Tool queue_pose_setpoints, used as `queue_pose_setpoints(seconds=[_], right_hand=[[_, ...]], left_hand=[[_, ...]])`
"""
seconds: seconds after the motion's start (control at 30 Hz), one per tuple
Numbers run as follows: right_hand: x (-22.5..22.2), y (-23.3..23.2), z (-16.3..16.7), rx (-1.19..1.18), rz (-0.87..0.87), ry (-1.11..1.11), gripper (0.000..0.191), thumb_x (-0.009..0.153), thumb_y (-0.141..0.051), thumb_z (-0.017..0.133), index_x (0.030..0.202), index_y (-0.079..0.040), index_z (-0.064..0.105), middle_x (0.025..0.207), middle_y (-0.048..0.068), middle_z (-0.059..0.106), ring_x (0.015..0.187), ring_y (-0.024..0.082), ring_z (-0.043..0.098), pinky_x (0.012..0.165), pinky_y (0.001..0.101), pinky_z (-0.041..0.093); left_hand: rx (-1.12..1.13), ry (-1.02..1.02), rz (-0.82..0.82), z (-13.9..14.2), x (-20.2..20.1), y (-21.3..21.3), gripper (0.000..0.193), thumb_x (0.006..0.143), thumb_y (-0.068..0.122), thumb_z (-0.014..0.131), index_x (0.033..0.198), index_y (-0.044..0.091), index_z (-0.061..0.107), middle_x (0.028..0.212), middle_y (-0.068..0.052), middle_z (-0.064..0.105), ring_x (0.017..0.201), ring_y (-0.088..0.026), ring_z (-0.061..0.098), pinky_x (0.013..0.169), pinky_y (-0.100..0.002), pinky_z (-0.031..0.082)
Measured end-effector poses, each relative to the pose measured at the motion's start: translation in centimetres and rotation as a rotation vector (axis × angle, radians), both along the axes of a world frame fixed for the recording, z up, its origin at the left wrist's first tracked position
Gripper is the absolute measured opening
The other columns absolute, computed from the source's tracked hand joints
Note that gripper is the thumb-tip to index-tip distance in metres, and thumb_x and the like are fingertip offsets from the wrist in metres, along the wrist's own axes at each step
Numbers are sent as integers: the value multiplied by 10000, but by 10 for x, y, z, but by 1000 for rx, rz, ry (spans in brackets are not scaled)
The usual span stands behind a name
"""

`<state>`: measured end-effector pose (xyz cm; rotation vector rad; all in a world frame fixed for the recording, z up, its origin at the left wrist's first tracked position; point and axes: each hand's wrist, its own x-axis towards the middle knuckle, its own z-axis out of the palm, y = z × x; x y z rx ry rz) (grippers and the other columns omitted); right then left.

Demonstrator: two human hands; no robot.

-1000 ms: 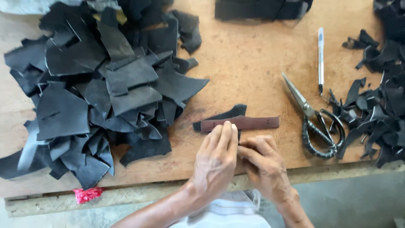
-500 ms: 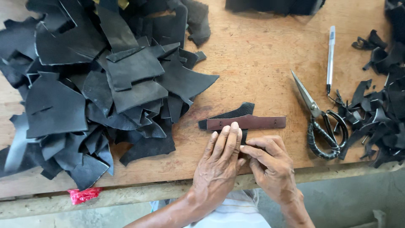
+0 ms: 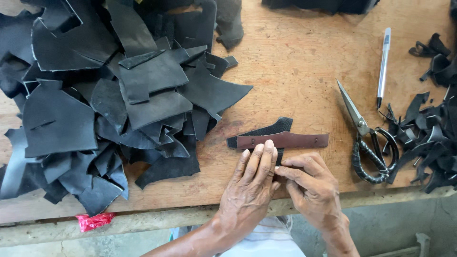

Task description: The person uses a pen to mark a piece of black leather against a brown template, then uses shears to cut the leather to shape. They repeat this process with additional pieces, trimming edges and stacking the finished cutouts on the table.

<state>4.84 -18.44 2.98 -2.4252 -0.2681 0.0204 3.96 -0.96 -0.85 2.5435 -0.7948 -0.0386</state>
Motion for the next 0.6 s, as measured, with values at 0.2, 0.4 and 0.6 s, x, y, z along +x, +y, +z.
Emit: queue_pose_setpoints(seconds=[0.2,0.4,0.6], right_hand=[[9,2,14,-47,43,138,344,698,80,720,993,-88,775,1012,49,700,953,242,675,800,338,571],[40,17,47,-223,122,242,274,755,9,746,1007,-99,741,994,73,688,956,265,672,809,358,558],[89,71,56,-109,-117,114,423,862,-197,772,1254,-90,657,1303,125,611,1049,258,682,884,367,572]], left_hand=[[104,-32,-21,0,2,2,634,1018,269,506,1521,-98,387,1607,-232,338,1504,-345,312,1252,-452,245],[154,-180,-35,-3,9,9,587,1058,316,488,1489,-82,451,1568,-241,372,1474,-352,336,1252,-552,245],[95,-107,-63,-10,6,16,547,1043,363,503,1442,-11,510,1526,-204,429,1491,-356,343,1255,-585,232]])
